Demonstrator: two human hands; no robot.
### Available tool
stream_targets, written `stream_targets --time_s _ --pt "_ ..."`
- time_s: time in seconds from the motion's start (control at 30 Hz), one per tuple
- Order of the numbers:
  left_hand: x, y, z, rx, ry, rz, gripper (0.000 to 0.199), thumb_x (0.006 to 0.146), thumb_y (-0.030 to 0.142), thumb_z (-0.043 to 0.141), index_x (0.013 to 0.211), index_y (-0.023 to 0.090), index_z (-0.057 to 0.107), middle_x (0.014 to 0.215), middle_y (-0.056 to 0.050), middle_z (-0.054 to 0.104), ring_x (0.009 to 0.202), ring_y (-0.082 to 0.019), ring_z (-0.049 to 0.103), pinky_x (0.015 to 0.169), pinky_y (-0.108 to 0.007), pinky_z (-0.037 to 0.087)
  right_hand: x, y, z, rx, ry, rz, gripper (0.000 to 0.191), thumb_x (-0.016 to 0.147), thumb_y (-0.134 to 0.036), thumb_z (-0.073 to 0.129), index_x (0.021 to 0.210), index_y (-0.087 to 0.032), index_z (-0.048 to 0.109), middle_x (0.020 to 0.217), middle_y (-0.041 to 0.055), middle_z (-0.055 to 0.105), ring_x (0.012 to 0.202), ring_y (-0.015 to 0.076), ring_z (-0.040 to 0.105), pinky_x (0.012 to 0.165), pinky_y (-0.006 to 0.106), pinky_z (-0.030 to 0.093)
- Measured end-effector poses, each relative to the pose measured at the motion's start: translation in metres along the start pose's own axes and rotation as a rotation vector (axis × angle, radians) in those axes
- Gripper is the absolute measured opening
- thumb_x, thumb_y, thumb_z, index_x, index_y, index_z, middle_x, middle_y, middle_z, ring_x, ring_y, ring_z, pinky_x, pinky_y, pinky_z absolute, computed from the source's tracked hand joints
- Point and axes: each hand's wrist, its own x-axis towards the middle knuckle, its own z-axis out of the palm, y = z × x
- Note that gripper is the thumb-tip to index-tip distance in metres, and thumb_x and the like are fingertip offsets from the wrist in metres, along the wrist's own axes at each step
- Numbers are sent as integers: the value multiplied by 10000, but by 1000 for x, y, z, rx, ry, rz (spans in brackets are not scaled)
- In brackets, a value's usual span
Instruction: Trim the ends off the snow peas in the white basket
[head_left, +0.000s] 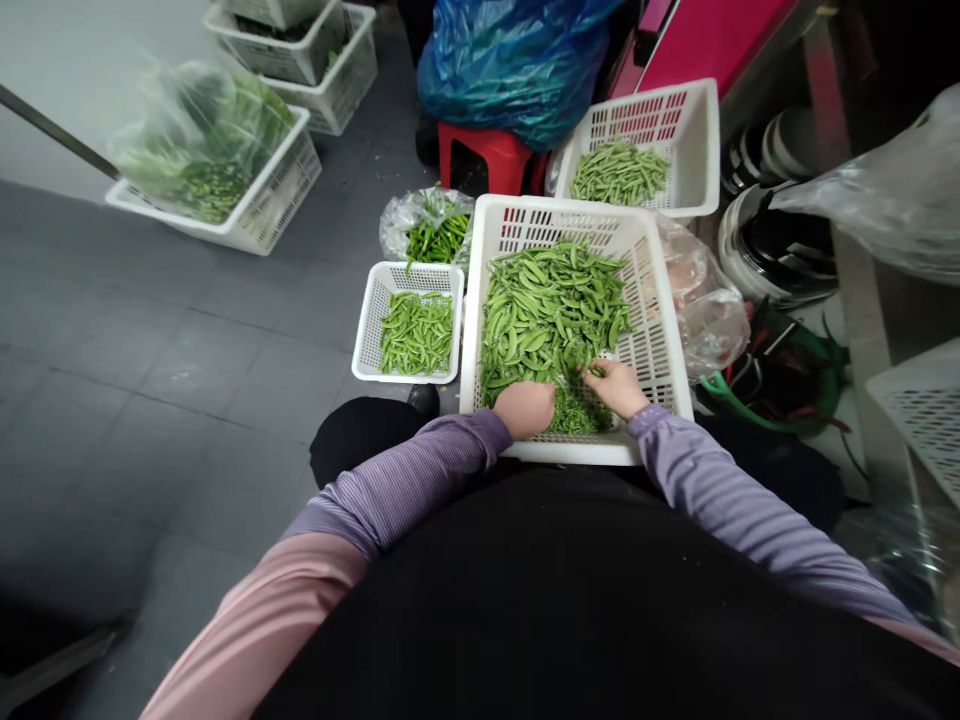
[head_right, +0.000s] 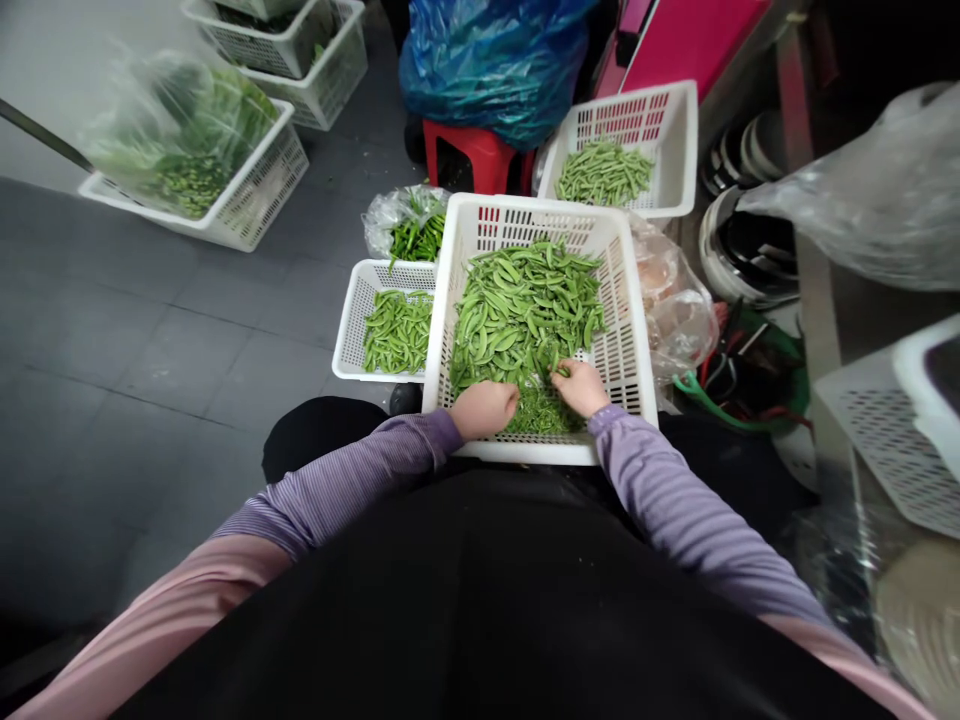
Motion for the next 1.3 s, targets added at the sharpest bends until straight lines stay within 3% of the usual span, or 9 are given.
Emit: stream_targets --time_s 0.2,0.37,0.5,0.6,0.73,0.9,1.0,1.13,1.3 --pt "9 3 -10 -628 -76 -77 224 849 221 324 816 126 523 642 3 564 467 -64 505 483 -188 432 -48 -7 -29 -230 -31 -541 329 785 -213 451 1064 -169 620 958 97 627 842 211 570 722 285 416" --pt "1 8 -20 -882 -265 -25 170 796 136 328 692 137 463 530 55 451 366 -33 409 352 -134 315 -61 -15 -50 -287 -104 -660 332 787 -173 418 1041 -197 630 881 77 614 754 195 560 643 280 397" --pt "-8 13 -25 -935 -293 2 176 772 153 342 637 135 454 490 60 427 340 -22 362 343 -127 273 -66 -21 -52 16 -119 -700 268 802 -242 432 936 -199 661 806 69 599 734 193 549 657 301 404" --pt "-7 12 -21 -866 -221 3 199 772 185 336 643 137 479 481 56 422 365 -32 364 382 -144 310 -72 -27 -42 389 -70 -617 200 774 -305 504 822 -201 668 767 52 592 739 185 542 685 310 412" --pt "3 -1 -12 -325 -55 -45 218 738 206 407 621 117 567 609 -38 576 607 -122 548 594 -225 444 -77 -29 -33 919 32 -213 194 713 -337 579 850 -219 648 655 -16 523 462 89 392 441 238 311" --pt "1 -6 -5 -33 -119 -55 313 733 198 443 977 94 608 971 -134 620 838 -193 597 749 -274 455 -81 -21 -42 1258 -37 -8 265 621 -341 670 846 -204 643 610 -32 500 401 55 303 373 216 198" --pt "-3 1 -9 -172 -3 129 467 738 223 495 1191 112 470 1131 -119 552 855 -142 577 760 -227 442 -85 -22 -43 1210 -97 -42 250 621 -358 684 804 -195 639 604 -28 509 408 53 312 383 217 198" --pt "-4 10 -18 -269 -113 312 275 831 195 344 876 137 609 767 -13 627 658 -83 539 652 -182 408 -90 -20 -40 1038 -182 -92 295 673 -419 637 853 -185 632 582 -30 467 416 71 317 400 228 214" --pt "-6 11 -14 -68 -61 387 225 761 189 423 639 135 604 612 -13 607 539 -85 476 537 -201 322 -88 -10 -51 220 166 -379 320 775 -413 538 1004 -202 612 696 30 529 577 154 473 515 271 342"
